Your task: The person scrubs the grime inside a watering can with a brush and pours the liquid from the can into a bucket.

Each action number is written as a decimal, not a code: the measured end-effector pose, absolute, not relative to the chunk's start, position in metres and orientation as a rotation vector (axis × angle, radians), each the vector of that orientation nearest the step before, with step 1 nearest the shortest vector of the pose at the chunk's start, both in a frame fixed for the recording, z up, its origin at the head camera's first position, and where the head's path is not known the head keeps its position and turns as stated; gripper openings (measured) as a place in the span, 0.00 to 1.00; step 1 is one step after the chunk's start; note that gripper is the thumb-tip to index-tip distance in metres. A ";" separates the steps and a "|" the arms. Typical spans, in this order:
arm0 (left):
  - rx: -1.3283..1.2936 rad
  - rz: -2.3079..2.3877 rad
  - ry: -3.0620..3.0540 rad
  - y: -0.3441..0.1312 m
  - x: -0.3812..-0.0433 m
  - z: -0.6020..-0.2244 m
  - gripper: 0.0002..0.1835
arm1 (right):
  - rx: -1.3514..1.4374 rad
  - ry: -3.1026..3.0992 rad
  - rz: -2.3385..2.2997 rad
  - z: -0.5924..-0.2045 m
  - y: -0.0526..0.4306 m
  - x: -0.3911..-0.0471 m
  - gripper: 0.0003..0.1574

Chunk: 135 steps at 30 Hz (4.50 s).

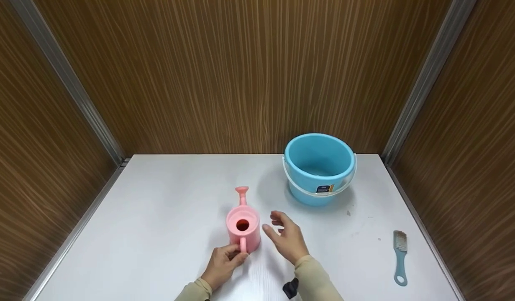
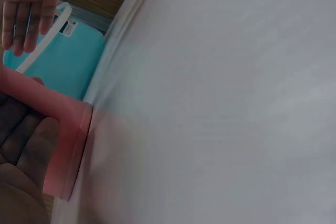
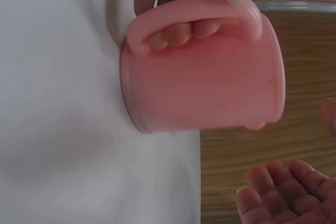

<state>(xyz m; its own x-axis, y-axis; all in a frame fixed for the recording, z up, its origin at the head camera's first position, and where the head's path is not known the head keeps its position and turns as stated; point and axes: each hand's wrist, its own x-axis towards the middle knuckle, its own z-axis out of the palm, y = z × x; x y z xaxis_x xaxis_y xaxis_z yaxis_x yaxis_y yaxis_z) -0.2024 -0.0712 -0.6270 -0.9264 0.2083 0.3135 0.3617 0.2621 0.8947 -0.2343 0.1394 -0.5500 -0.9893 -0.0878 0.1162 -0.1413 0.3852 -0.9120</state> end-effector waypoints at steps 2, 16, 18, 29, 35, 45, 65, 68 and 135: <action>-0.533 -1.769 -2.390 -0.077 -0.203 -0.627 0.07 | 0.246 -2.558 1.716 -0.551 0.131 -0.236 0.37; -0.499 -1.792 -2.384 -0.117 -0.190 -0.593 0.08 | 0.501 -2.651 1.588 -0.559 0.077 -0.252 0.37; -0.487 -1.806 -2.392 -0.123 -0.190 -0.592 0.08 | 0.522 -2.644 1.582 -0.561 0.072 -0.253 0.37; -0.426 -1.855 -2.394 -0.160 -0.196 -0.594 0.10 | 0.517 -2.635 1.585 -0.568 0.035 -0.264 0.34; -0.301 -1.923 -2.428 -0.171 -0.196 -0.595 0.11 | 0.504 -2.636 1.602 -0.566 0.016 -0.268 0.28; -0.159 -1.964 -2.409 -0.188 -0.194 -0.606 0.12 | 0.469 -2.697 1.665 -0.567 -0.009 -0.269 0.27; 0.209 -1.972 -2.356 -0.225 -0.180 -0.629 0.20 | 0.564 -2.792 1.673 -0.565 -0.058 -0.262 0.25; 0.241 -1.969 -2.355 -0.227 -0.178 -0.630 0.20 | 0.568 -2.786 1.686 -0.566 -0.062 -0.261 0.25; 0.122 -1.249 -2.378 -0.224 -0.181 -0.572 0.19 | -0.243 -2.706 1.194 -0.447 0.320 -0.313 0.49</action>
<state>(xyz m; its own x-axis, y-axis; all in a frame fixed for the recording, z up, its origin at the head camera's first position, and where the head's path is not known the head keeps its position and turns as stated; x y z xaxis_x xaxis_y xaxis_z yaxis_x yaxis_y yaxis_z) -0.1807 -0.2241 -0.5717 -0.8951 -0.2799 0.3472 0.1269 0.5865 0.8000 -0.3128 0.3199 -0.4470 -0.9716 0.2177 0.0923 0.0786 0.6653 -0.7424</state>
